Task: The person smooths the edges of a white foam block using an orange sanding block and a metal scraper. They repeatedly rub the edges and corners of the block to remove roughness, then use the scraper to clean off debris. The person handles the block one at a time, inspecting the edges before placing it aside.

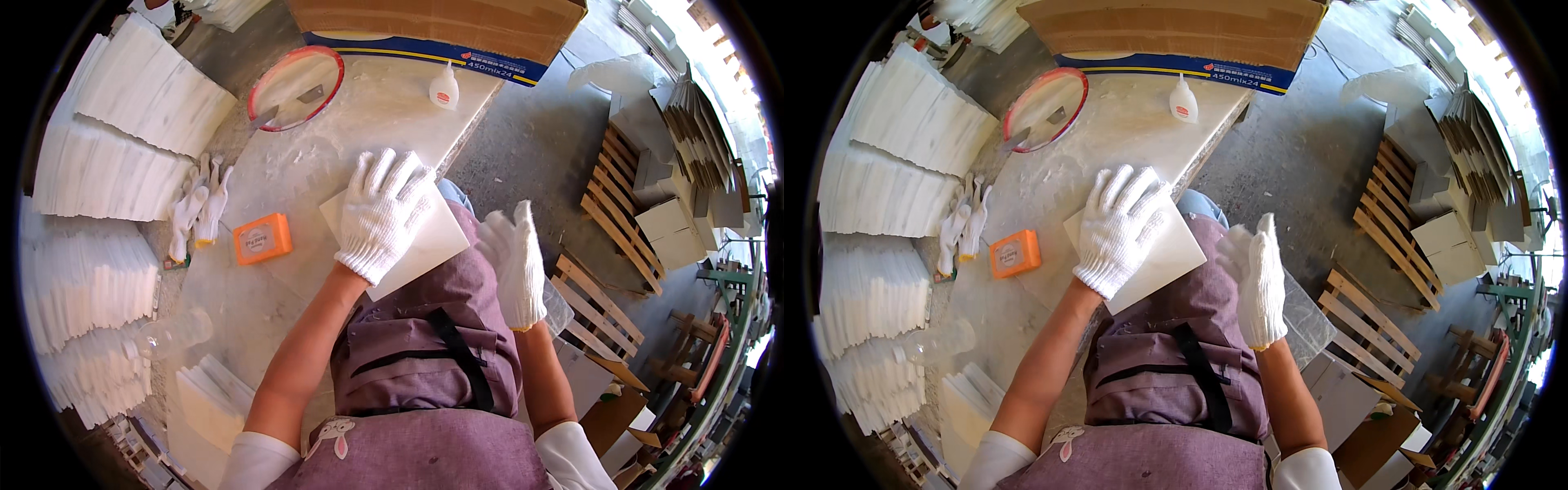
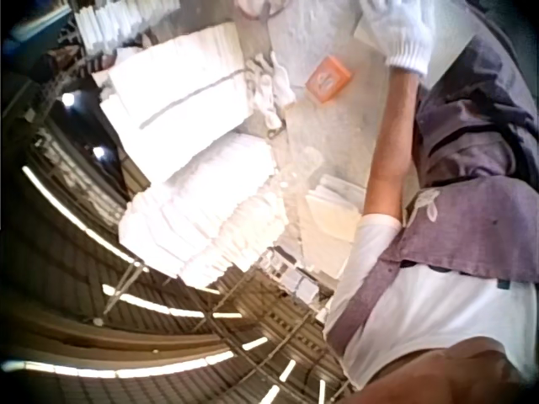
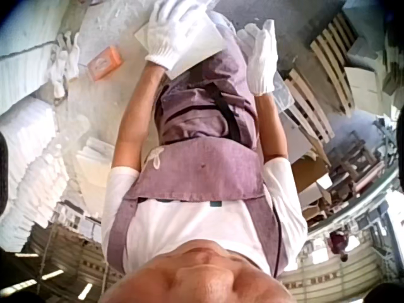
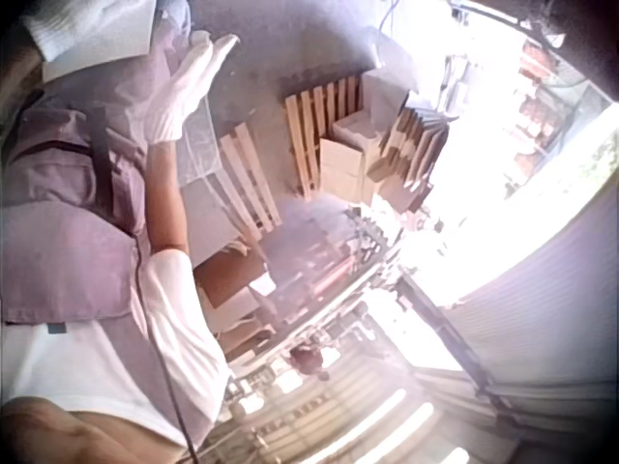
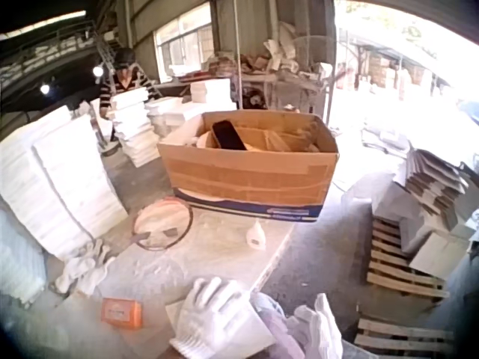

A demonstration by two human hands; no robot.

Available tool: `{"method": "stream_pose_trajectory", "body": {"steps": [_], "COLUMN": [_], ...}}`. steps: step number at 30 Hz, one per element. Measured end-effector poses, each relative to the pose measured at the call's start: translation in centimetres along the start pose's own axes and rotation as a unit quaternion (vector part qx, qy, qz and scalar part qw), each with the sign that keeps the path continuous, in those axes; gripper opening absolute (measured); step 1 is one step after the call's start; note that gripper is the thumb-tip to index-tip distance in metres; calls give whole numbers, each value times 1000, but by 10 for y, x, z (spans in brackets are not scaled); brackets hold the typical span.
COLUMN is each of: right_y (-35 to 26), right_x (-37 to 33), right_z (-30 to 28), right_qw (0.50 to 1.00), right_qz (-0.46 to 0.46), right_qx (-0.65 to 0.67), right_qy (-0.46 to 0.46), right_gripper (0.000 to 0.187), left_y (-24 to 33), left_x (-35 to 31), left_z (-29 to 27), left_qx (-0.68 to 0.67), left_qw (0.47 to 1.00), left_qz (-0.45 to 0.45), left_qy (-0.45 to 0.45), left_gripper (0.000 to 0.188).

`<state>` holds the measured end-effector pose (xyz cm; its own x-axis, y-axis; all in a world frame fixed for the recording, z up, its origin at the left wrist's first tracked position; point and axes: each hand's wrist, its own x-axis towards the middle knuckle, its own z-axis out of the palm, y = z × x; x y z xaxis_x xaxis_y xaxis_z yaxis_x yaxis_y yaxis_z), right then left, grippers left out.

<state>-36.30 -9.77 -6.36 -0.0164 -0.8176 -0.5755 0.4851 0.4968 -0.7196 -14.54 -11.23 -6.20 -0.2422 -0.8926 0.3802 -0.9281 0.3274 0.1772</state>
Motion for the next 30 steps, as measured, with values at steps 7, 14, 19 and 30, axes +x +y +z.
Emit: {"method": "stream_pose_trajectory", "body": {"steps": [7,14,19,30], "right_y": [30,1,-14,-18], "right_x": [2,-38,-36,-10], "right_z": [1,24,68,99], "right_qw": [967,936,913,905], "right_qz": [86,119,115,130], "right_qx": [27,162,187,189], "right_qy": [-238,-289,-344,-358], "right_gripper": [91,88,81,70], "left_y": [66,54,25,-23], "left_x": [-40,-36,-16,25], "left_z": [-38,-84,-106,-126], "left_qx": [-247,-85,-63,-149], "left_qw": [953,992,991,979], "left_qz": [129,-57,-96,-139], "left_qy": [-121,-77,-64,-26], "left_gripper": [34,63,50,36]}}
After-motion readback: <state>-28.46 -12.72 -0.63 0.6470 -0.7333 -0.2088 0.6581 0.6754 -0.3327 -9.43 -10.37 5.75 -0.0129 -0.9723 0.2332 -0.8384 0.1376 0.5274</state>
